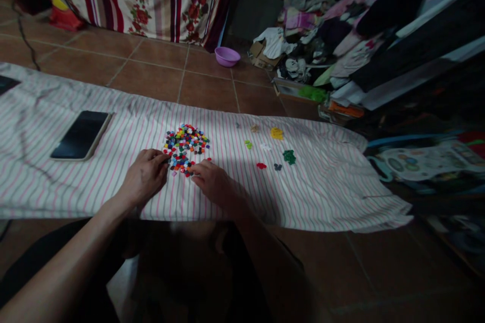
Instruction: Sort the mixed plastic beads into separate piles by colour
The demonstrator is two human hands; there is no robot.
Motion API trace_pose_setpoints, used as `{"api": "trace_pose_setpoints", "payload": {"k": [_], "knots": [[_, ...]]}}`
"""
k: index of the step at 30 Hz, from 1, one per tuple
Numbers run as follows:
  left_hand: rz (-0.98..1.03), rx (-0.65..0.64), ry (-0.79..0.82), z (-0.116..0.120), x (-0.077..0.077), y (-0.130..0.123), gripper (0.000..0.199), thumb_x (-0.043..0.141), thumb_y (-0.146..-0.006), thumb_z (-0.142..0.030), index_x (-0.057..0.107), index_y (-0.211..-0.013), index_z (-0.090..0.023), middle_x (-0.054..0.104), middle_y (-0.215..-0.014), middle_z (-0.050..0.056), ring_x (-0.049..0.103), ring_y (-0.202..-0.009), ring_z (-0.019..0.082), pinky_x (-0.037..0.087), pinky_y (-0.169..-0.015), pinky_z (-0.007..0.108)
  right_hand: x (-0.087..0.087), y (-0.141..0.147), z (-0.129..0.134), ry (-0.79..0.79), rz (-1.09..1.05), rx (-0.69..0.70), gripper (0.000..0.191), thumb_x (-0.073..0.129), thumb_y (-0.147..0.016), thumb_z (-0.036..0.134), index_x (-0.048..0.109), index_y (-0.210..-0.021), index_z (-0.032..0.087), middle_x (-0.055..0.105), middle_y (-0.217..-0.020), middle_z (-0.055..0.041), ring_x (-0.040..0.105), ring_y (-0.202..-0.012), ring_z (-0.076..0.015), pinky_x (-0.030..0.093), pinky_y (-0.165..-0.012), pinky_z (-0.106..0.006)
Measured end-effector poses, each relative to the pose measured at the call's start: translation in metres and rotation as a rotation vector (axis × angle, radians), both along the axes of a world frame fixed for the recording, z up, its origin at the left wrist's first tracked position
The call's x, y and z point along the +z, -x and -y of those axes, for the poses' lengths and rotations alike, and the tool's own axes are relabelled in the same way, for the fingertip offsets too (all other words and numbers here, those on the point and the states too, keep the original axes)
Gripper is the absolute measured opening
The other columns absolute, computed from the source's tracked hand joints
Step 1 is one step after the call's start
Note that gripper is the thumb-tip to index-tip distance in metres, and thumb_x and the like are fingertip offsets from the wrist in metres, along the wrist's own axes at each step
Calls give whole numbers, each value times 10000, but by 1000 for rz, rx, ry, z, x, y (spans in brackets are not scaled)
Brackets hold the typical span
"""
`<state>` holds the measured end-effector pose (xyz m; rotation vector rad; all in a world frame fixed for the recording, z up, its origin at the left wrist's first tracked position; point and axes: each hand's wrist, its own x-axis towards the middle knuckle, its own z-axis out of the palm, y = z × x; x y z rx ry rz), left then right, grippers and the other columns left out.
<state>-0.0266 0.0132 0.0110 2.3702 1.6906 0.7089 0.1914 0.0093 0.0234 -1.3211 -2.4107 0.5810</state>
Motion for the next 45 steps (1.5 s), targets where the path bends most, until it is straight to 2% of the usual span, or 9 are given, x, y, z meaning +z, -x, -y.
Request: {"api": "trace_pose_setpoints", "payload": {"k": [6,16,22,35,40,45], "knots": [[13,4,13,1,2,0,394,386,-900,-333,668,-1086,-129,639,-994,134,579,-969,271,517,-875,433,-4,4,-3,13,18,-40,156,566,-891,144,630,-1028,181,645,-1023,-71,608,-954,-176,470,-867,-303],[38,38,20,3,4,-3,364,378,-908,-326,662,-1063,-159,629,-1028,120,593,-979,247,519,-878,410,-9,0,-10,-16,-139,-54,127,506,-880,137,622,-877,189,680,-898,-48,612,-887,-170,461,-819,-291],[44,48,30,3,5,-3,377,379,-913,-329,673,-1060,-144,630,-1032,118,599,-991,240,509,-896,377,-5,-6,-11,68,-217,-171,117,514,-871,188,628,-902,193,693,-786,-11,640,-718,-142,454,-676,-243],[1,96,36,0,3,-4,368,375,-904,-355,668,-1044,-181,637,-1047,99,599,-1005,239,508,-876,377,5,-47,-14,22,-289,-310,160,503,-803,190,629,-902,197,699,-827,-30,657,-753,-149,503,-712,-274],[-18,108,34,1,4,-5,373,358,-906,-361,664,-1033,-188,637,-1037,96,597,-998,241,508,-861,382,14,-82,-18,-87,-330,-487,181,506,-770,246,639,-879,190,676,-777,-36,631,-697,-156,512,-690,-291],[-21,110,48,0,5,-4,373,366,-896,-358,668,-1027,-183,641,-1053,100,599,-992,245,513,-849,383,15,-138,-19,-198,-249,-817,240,540,-733,332,659,-885,190,670,-755,-42,615,-667,-173,507,-707,-326]]}}
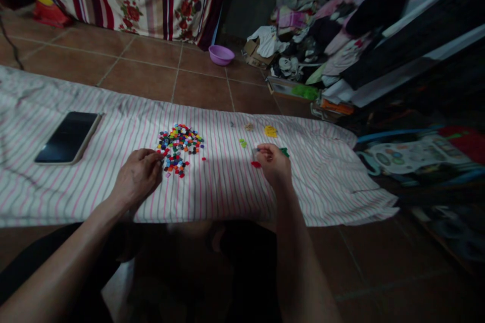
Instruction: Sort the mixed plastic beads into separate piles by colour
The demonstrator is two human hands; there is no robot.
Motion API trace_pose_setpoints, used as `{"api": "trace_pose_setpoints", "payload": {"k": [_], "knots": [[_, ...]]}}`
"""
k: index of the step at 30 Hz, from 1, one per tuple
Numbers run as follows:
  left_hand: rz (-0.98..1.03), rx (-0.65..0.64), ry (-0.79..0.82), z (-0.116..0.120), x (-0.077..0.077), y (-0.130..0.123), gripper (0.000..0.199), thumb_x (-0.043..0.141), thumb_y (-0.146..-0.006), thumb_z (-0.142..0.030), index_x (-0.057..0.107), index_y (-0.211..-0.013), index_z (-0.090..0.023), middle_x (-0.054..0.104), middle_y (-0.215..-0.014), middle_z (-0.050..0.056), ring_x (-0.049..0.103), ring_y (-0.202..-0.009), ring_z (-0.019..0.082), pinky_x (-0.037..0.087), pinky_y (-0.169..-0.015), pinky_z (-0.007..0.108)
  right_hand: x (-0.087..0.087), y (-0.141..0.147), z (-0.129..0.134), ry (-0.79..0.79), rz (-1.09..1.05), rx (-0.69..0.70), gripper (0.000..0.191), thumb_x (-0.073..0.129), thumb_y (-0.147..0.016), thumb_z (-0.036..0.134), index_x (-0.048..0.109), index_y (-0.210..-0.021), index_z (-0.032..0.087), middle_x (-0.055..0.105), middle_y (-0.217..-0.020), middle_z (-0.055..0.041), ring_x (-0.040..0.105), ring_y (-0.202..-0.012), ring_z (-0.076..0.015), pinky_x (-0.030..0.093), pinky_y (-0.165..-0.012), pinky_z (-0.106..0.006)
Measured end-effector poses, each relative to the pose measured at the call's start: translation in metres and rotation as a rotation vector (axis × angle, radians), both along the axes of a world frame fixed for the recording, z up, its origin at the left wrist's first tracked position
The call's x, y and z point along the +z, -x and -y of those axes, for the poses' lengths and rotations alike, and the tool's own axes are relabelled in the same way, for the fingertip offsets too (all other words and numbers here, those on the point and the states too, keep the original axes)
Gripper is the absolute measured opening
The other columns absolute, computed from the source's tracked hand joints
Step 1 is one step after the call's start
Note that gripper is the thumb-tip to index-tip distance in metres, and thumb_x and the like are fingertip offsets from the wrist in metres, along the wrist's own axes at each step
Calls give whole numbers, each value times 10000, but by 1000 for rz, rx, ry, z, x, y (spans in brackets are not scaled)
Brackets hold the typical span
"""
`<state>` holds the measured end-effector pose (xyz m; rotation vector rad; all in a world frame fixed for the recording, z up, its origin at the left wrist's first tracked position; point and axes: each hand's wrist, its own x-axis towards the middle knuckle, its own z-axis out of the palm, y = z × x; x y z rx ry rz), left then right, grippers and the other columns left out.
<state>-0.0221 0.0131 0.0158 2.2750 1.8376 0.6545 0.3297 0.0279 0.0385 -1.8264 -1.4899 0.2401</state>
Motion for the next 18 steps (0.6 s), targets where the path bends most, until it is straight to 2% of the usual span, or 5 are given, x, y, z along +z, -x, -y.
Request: {"api": "trace_pose_setpoints", "payload": {"k": [3,8,12,18], "knots": [[9,-7,4,0,0,0,375,367,-896,-358,667,-1031,-179,641,-1054,107,598,-1003,250,514,-857,388,-5,-34,5,9,12,-145,255,557,-697,330,668,-873,180,678,-752,-50,615,-651,-173,511,-710,-330],[28,-15,7,-1,0,1,360,371,-886,-362,666,-1007,-194,640,-1041,93,600,-1001,239,508,-887,383,-19,-70,13,17,18,-234,252,548,-680,322,689,-840,187,712,-775,-57,649,-693,-197,521,-744,-349],[37,-27,6,0,-2,2,374,363,-886,-365,663,-1009,-178,637,-1052,106,599,-1002,250,508,-890,395,-26,-79,15,6,-9,-218,299,534,-705,351,721,-869,185,734,-814,-69,665,-720,-211,525,-764,-368],[10,-32,-14,0,-4,3,374,359,-899,-367,655,-1037,-186,630,-1057,97,595,-1012,245,504,-896,384,-31,-76,11,33,-4,-170,286,537,-716,337,735,-858,189,738,-822,-65,672,-736,-210,521,-786,-367]]}}
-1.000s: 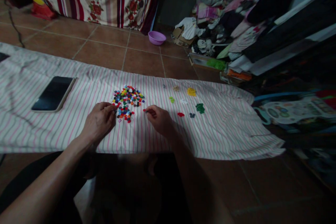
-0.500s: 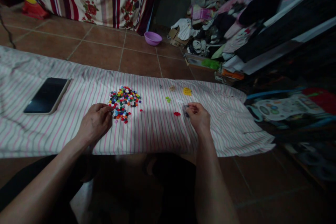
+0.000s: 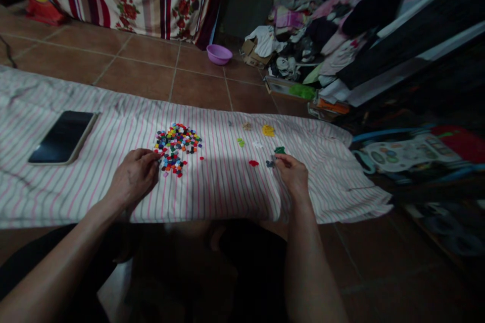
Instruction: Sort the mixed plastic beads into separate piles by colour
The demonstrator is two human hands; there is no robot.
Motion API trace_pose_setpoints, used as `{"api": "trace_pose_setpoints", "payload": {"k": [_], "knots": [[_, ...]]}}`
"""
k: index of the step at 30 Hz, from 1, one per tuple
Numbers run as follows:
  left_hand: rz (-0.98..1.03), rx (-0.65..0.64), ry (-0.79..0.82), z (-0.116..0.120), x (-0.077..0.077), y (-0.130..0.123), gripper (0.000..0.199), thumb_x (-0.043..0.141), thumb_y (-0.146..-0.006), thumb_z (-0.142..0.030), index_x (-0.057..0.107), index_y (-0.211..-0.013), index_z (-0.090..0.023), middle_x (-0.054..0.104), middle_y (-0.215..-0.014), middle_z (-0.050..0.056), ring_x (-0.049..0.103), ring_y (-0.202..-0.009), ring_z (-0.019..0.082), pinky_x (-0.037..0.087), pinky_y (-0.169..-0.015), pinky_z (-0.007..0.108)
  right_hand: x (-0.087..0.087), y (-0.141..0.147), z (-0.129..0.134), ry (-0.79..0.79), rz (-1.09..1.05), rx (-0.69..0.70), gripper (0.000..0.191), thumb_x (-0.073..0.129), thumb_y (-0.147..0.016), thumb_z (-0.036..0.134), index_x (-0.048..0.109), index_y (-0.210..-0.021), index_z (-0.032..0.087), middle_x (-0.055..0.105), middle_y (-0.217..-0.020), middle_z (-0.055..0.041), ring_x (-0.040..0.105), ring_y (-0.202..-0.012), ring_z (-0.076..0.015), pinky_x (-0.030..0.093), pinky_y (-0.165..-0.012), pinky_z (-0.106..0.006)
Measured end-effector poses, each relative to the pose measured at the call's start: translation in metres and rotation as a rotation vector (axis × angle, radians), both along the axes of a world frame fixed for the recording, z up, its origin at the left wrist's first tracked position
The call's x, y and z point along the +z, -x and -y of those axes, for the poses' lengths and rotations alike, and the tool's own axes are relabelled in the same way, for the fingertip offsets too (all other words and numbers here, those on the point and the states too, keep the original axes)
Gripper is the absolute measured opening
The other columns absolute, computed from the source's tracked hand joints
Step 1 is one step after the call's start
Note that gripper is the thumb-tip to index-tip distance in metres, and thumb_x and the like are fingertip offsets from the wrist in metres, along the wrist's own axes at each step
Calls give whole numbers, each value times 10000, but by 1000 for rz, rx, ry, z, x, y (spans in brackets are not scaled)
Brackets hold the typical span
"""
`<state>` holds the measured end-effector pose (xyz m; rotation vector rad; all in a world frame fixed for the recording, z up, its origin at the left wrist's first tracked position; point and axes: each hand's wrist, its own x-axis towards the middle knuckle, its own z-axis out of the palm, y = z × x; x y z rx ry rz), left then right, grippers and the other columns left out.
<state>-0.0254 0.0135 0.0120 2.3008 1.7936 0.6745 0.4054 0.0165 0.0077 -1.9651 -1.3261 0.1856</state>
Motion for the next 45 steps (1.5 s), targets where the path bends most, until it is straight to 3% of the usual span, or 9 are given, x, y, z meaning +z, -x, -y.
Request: {"api": "trace_pose_setpoints", "payload": {"k": [12,19,28,36,40,45], "knots": [[-7,-18,-3,-1,1,0,391,351,-902,-363,664,-1031,-166,631,-1051,112,601,-1005,252,507,-896,385,-4,2,-5,40,156,-12,296,509,-733,274,753,-876,187,732,-835,-72,656,-742,-209,510,-784,-361],[-5,-22,-12,0,2,0,423,347,-899,-361,671,-1041,-129,633,-1039,129,599,-991,265,509,-892,405,-7,3,-5,140,217,-22,289,516,-750,242,758,-903,202,739,-876,-66,659,-797,-206,497,-814,-346],[-11,-7,-4,-1,2,-1,403,363,-892,-361,673,-1032,-146,635,-1038,119,599,-991,258,510,-882,392,-6,6,-5,174,255,7,376,423,-769,172,764,-924,192,729,-928,-81,657,-879,-212,491,-858,-355],[-18,-17,-23,-1,1,0,400,364,-901,-362,673,-1039,-150,637,-1031,116,599,-976,254,513,-866,390,-3,8,-6,135,181,4,395,405,-756,161,748,-951,171,736,-915,-85,667,-895,-224,498,-857,-373],[-16,-11,-22,-1,1,-1,392,374,-901,-354,674,-1053,-152,640,-1027,113,598,-976,250,508,-872,389,5,17,-9,3,218,-45,362,439,-773,248,738,-948,144,727,-906,-124,660,-852,-248,498,-854,-414],[-17,0,-6,-2,0,-3,394,377,-905,-343,681,-1059,-146,637,-1029,120,589,-980,261,506,-868,399,15,66,-18,-153,188,179,348,445,-839,322,714,-969,143,717,-931,-130,647,-800,-223,518,-789,-388]]}}
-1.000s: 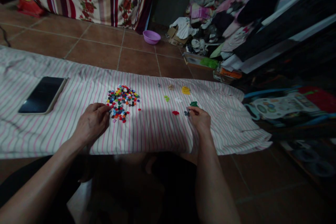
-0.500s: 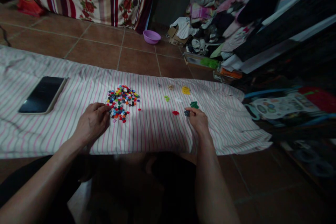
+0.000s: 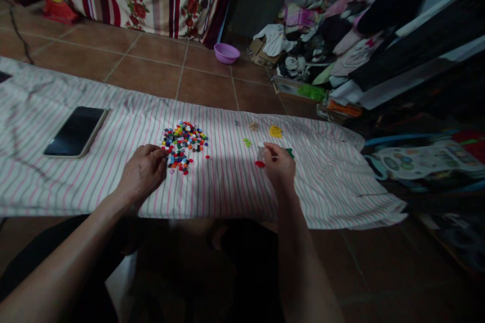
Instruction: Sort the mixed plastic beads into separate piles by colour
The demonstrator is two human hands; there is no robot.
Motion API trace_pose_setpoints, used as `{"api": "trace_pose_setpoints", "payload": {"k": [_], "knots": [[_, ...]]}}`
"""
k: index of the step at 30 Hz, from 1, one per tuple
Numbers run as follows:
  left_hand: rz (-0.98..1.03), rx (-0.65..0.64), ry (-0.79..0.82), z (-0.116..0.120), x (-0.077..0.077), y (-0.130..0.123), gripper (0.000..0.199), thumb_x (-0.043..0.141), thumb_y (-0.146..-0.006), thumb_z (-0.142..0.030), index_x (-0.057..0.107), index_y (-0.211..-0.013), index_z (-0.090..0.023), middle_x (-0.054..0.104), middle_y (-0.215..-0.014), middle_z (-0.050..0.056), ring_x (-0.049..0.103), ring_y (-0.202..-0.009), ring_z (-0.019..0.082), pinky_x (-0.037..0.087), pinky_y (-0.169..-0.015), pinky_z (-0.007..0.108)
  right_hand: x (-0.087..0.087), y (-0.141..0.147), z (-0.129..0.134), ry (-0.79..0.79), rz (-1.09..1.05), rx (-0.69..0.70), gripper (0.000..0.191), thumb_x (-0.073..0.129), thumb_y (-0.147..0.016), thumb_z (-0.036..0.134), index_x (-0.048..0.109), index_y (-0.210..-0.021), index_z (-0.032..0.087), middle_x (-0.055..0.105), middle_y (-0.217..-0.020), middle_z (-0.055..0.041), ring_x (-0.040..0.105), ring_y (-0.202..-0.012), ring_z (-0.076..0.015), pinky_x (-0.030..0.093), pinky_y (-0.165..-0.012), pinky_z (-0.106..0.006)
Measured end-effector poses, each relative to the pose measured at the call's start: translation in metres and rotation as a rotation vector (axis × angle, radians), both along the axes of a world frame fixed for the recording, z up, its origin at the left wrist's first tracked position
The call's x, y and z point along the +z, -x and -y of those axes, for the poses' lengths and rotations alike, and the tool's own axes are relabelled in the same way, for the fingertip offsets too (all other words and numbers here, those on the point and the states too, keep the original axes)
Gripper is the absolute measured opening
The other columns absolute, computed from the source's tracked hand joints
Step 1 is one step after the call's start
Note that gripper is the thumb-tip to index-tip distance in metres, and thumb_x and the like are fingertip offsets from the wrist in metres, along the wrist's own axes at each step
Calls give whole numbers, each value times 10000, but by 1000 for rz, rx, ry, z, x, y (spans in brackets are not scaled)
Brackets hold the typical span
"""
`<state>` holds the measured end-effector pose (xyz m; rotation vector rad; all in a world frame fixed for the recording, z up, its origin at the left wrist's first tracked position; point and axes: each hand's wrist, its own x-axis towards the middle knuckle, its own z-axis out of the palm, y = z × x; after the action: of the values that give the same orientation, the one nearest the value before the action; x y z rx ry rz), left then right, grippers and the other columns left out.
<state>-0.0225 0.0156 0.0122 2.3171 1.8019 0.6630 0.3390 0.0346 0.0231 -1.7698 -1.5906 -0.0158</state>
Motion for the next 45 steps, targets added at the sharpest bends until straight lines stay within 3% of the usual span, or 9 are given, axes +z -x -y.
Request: {"api": "trace_pose_setpoints", "payload": {"k": [4,9,16,24,45], "knots": [[6,-5,10,0,-1,1,378,397,-898,-323,676,-1081,-145,634,-1021,121,583,-981,267,509,-852,402,4,53,1,-14,-25,270,291,446,-885,266,706,-956,157,701,-930,-108,636,-819,-200,522,-707,-320],[21,-26,-5,-1,-1,2,364,404,-901,-307,673,-1084,-143,633,-1020,125,582,-978,260,509,-863,408,1,101,10,112,5,608,229,484,-913,189,705,-973,182,688,-908,-73,637,-855,-178,512,-789,-312],[41,-9,-4,1,-2,2,373,393,-902,-313,663,-1090,-137,635,-1047,126,585,-995,263,511,-880,415,-14,139,16,215,76,823,216,488,-940,172,691,-1012,166,672,-951,-82,628,-919,-172,498,-848,-304],[77,-14,21,1,0,2,342,398,-897,-321,661,-1056,-171,631,-1052,112,585,-994,244,500,-919,416,-10,151,12,320,80,698,274,455,-929,165,647,-1125,159,672,-1056,-95,615,-997,-183,480,-906,-319],[39,8,10,2,4,-1,356,381,-896,-332,676,-1015,-173,638,-1026,109,593,-985,245,506,-891,385,-6,160,-1,357,66,517,266,470,-884,148,693,-1029,159,712,-987,-97,644,-902,-186,479,-833,-291]]}}
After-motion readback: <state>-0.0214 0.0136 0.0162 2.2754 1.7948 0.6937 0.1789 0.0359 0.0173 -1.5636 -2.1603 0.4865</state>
